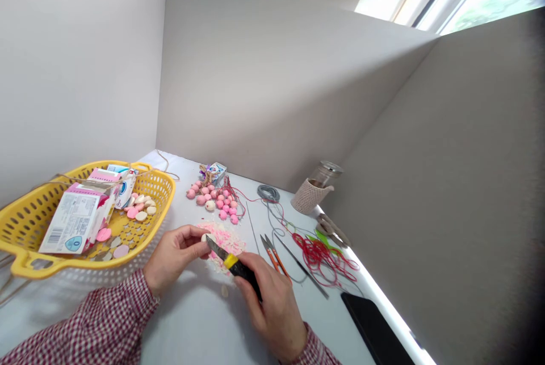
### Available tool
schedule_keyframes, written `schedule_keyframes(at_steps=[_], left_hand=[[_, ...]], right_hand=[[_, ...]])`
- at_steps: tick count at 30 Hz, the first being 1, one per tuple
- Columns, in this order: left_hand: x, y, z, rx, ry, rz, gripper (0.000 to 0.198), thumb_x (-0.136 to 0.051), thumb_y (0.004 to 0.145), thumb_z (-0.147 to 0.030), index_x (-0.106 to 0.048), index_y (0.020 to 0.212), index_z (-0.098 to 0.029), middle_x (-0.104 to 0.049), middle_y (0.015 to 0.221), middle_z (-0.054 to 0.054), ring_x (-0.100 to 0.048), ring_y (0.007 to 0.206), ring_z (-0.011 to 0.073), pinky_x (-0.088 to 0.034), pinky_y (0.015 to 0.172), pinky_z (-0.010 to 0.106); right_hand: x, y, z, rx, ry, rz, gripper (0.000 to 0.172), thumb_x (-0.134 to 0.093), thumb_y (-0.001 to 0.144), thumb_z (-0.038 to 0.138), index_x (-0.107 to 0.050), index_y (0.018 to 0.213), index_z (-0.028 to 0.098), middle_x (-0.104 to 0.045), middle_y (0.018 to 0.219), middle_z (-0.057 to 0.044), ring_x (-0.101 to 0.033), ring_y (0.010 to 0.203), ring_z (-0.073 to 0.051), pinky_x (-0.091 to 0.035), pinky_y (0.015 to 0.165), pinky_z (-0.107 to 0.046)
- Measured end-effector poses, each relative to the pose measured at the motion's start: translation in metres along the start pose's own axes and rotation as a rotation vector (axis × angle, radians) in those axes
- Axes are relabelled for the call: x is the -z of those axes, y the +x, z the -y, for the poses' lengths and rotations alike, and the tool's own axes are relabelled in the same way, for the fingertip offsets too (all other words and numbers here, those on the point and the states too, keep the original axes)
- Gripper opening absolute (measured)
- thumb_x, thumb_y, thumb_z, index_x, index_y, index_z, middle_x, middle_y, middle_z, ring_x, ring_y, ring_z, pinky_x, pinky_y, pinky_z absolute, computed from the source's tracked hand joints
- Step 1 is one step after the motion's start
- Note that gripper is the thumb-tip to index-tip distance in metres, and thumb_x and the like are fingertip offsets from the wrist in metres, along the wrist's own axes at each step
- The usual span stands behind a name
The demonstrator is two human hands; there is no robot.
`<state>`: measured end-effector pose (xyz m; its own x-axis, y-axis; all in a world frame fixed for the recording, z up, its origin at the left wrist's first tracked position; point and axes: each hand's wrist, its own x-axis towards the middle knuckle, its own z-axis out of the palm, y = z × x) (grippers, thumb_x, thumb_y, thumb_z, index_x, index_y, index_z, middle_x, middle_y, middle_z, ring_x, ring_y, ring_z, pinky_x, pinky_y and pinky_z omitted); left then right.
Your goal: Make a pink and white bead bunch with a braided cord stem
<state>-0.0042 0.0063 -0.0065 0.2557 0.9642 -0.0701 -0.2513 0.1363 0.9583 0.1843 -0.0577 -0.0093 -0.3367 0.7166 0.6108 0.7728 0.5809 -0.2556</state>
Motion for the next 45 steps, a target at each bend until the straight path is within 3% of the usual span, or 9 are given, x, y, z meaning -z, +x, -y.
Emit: schedule_keyframes(at_steps=[10, 19, 23, 26, 34, 39, 42, 45], left_hand=[[0.001, -0.001, 0.001, -0.038, -0.002, -0.026, 0.029, -0.078, 0.052, -0.026, -0.067, 0.077, -0.015, -0.065, 0.065, 0.001, -0.058, 0.064, 0.0141, -0.045, 0.063, 0.025], [0.002, 0.003, 0.011, -0.167, 0.134, -0.037, 0.031, -0.074, 0.058, -0.034, -0.063, 0.079, -0.015, -0.065, 0.075, 0.004, -0.058, 0.068, 0.0156, -0.046, 0.064, 0.027], [0.002, 0.001, 0.01, -0.232, 0.171, -0.05, 0.025, -0.073, 0.059, -0.031, -0.063, 0.078, -0.016, -0.063, 0.076, 0.003, -0.057, 0.068, 0.0148, -0.046, 0.064, 0.026], [0.002, 0.0, 0.008, -0.198, 0.143, -0.046, 0.027, -0.072, 0.06, -0.031, -0.063, 0.079, -0.016, -0.063, 0.077, 0.003, -0.057, 0.066, 0.0136, -0.046, 0.062, 0.025], [0.003, 0.005, 0.014, -0.24, 0.196, -0.023, 0.032, -0.069, 0.063, -0.035, -0.061, 0.085, -0.014, -0.065, 0.083, 0.006, -0.059, 0.072, 0.0162, -0.049, 0.069, 0.03], [0.003, 0.003, 0.014, -0.282, 0.225, -0.043, 0.027, -0.068, 0.064, -0.031, -0.062, 0.083, -0.014, -0.063, 0.081, 0.004, -0.058, 0.07, 0.0147, -0.049, 0.068, 0.028], [0.003, 0.001, 0.011, -0.26, 0.174, -0.049, 0.027, -0.071, 0.062, -0.031, -0.063, 0.081, -0.015, -0.064, 0.082, 0.004, -0.058, 0.071, 0.0141, -0.048, 0.068, 0.027], [0.003, 0.002, 0.008, -0.137, 0.061, -0.012, 0.032, -0.073, 0.06, -0.034, -0.064, 0.084, -0.015, -0.066, 0.084, 0.004, -0.059, 0.074, 0.0149, -0.048, 0.071, 0.028]], right_hand=[[-0.002, -0.003, -0.01, -0.093, -0.085, -0.077, 0.018, -0.044, 0.084, 0.018, -0.052, 0.1, 0.017, -0.066, 0.089, -0.009, -0.065, 0.078, -0.019, -0.054, 0.066, -0.031], [-0.005, 0.0, 0.006, -0.037, 0.007, 0.009, 0.021, -0.044, 0.084, 0.017, -0.049, 0.104, 0.015, -0.065, 0.09, -0.009, -0.063, 0.08, -0.019, -0.053, 0.067, -0.031], [-0.006, -0.003, -0.003, -0.092, -0.061, -0.017, 0.019, -0.043, 0.085, 0.018, -0.05, 0.103, 0.016, -0.065, 0.09, -0.009, -0.064, 0.079, -0.019, -0.052, 0.065, -0.031], [-0.005, -0.004, -0.007, -0.14, -0.064, -0.062, 0.016, -0.043, 0.086, 0.019, -0.051, 0.1, 0.016, -0.065, 0.087, -0.008, -0.064, 0.076, -0.019, -0.052, 0.064, -0.029], [-0.006, 0.0, 0.01, -0.072, 0.057, 0.009, 0.02, -0.044, 0.084, 0.017, -0.05, 0.103, 0.016, -0.064, 0.089, -0.008, -0.062, 0.078, -0.018, -0.051, 0.064, -0.029], [-0.008, -0.002, 0.003, -0.083, 0.001, -0.016, 0.019, -0.044, 0.085, 0.017, -0.049, 0.104, 0.016, -0.064, 0.089, -0.009, -0.063, 0.077, -0.019, -0.052, 0.064, -0.03], [-0.006, -0.003, -0.004, -0.134, -0.049, -0.051, 0.016, -0.043, 0.086, 0.019, -0.052, 0.099, 0.016, -0.065, 0.085, -0.008, -0.064, 0.075, -0.018, -0.052, 0.063, -0.029], [-0.004, -0.004, -0.005, -0.177, -0.018, -0.088, 0.015, -0.044, 0.086, 0.02, -0.052, 0.098, 0.017, -0.066, 0.086, -0.007, -0.063, 0.074, -0.017, -0.052, 0.063, -0.027]])
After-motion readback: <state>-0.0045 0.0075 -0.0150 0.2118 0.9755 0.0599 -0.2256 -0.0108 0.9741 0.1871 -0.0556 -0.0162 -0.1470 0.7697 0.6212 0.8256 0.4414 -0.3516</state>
